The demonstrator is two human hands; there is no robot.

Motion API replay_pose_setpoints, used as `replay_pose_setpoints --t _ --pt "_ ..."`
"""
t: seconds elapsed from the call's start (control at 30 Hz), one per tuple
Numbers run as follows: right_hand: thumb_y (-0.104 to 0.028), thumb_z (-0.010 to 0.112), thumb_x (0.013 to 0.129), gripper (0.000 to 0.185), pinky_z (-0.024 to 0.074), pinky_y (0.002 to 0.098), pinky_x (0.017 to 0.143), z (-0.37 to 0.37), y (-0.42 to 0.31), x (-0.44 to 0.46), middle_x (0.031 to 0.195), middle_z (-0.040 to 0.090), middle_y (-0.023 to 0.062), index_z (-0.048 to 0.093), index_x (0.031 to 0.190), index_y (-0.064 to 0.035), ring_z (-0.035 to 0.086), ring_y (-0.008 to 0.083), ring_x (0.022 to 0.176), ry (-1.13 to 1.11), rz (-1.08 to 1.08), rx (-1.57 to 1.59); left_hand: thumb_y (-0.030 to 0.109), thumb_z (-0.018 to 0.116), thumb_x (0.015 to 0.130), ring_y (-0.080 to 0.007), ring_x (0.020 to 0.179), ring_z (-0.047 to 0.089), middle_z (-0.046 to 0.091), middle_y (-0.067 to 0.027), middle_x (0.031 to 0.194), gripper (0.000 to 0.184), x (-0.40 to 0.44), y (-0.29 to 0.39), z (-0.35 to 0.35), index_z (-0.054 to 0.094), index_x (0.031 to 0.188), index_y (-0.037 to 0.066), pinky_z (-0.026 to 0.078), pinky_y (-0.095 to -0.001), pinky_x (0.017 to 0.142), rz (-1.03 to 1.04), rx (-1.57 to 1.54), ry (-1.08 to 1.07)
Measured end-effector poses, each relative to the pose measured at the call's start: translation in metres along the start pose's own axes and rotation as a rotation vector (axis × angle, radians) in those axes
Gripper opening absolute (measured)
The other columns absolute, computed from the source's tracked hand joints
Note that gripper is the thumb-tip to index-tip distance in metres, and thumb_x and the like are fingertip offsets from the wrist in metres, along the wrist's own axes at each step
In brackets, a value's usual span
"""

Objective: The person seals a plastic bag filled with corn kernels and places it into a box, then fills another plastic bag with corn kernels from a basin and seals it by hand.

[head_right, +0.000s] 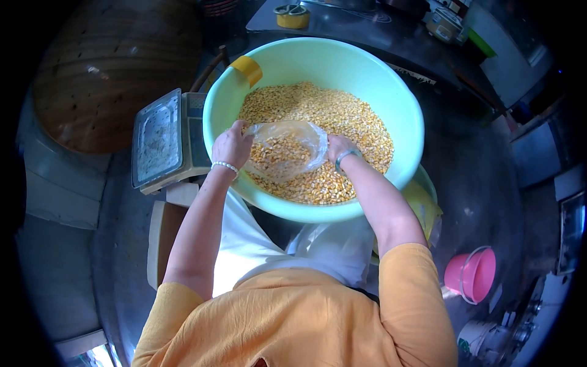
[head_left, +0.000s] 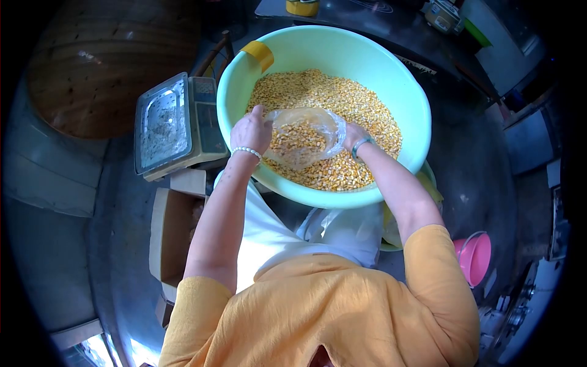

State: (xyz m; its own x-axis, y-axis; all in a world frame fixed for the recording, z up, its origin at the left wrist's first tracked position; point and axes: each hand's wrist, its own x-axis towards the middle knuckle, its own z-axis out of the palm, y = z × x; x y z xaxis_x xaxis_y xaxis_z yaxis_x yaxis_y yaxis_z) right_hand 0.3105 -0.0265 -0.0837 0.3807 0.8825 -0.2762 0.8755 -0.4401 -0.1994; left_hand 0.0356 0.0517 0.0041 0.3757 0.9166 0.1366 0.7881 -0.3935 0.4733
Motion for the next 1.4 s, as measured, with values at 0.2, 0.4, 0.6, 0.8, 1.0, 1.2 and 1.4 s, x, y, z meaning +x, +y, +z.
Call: replay_pose_setpoints --t 0.2,0.4,0.6,0.8,1.0,1.2,1.4 --pt "-0.019 0.052 0.082 0.030 0.0452 0.0414 0.087 -0.012 -0.018 -0.027 0.106 0.058 0.0208 0.057 0.105 -0.0013 0.057 0.0340 0.100 0.113 0.038 -0.048 0.025 0.057 0.081 -0.0321 0.085 0.062 0.065 -0.0172 0.089 0.026 0.000 0.002 -0.002 0.061 0.102 0.010 0.047 -0.0402 0.077 0.005 -0.009 -0.019" --pt "-0.022 0.049 0.081 0.029 0.0451 0.0415 0.086 -0.019 -0.024 -0.038 0.103 0.060 0.0223 0.061 0.100 -0.0034 0.058 0.0350 0.098 0.137 0.056 0.079 0.027 0.057 0.081 -0.0325 0.082 0.061 0.065 -0.0164 0.086 0.023 0.000 0.003 -0.004 0.062 0.095 0.010 0.047 -0.0414 0.075 0.009 0.031 -0.059" --pt "-0.026 0.049 0.082 0.028 0.0470 0.0424 0.081 -0.005 -0.004 -0.005 0.099 0.062 0.0200 0.066 0.092 -0.0055 0.060 0.0353 0.093 0.120 0.093 0.073 0.025 0.057 0.079 -0.0333 0.081 0.061 0.064 -0.0167 0.084 0.020 0.001 0.000 -0.001 0.062 0.090 0.009 0.048 -0.0417 0.073 0.028 0.033 -0.033" --pt "-0.033 0.050 0.085 0.034 0.0470 0.0404 0.081 -0.014 0.004 -0.003 0.095 0.063 0.0204 0.066 0.089 -0.0035 0.060 0.0352 0.090 0.165 0.101 0.148 0.023 0.058 0.079 -0.0329 0.082 0.061 0.065 -0.0164 0.084 0.020 0.002 -0.003 0.002 0.063 0.092 0.010 0.048 -0.0411 0.074 0.030 0.027 -0.004" --pt "-0.034 0.052 0.085 0.035 0.0490 0.0365 0.071 -0.016 0.010 0.006 0.081 0.065 0.0167 0.065 0.080 -0.0014 0.063 0.0294 0.075 0.254 0.174 0.436 0.020 0.053 0.080 -0.0317 0.081 0.062 0.065 -0.0151 0.085 0.019 -0.002 0.001 -0.002 0.062 0.091 0.008 0.048 -0.0409 0.074 0.039 0.005 0.006" --pt "-0.029 0.051 0.089 0.026 0.0302 0.0248 0.033 -0.088 -0.024 -0.031 0.050 0.043 -0.0024 0.056 0.076 -0.0076 0.037 0.0076 0.036 0.206 0.129 1.286 0.020 0.050 0.082 -0.0320 0.080 0.062 0.065 -0.0151 0.081 0.018 0.003 -0.002 0.001 0.061 0.086 0.006 0.048 -0.0417 0.072 0.038 0.017 0.013" --pt "-0.024 0.052 0.090 0.024 0.0370 0.0235 0.041 -0.107 -0.125 -0.058 0.055 0.049 -0.0007 0.058 0.079 -0.0035 0.045 0.0081 0.045 -0.195 -0.088 0.849 0.019 0.049 0.082 -0.0331 0.078 0.062 0.064 -0.0167 0.080 0.017 0.004 -0.005 0.002 0.060 0.082 0.006 0.048 -0.0430 0.071 0.064 0.020 0.006"
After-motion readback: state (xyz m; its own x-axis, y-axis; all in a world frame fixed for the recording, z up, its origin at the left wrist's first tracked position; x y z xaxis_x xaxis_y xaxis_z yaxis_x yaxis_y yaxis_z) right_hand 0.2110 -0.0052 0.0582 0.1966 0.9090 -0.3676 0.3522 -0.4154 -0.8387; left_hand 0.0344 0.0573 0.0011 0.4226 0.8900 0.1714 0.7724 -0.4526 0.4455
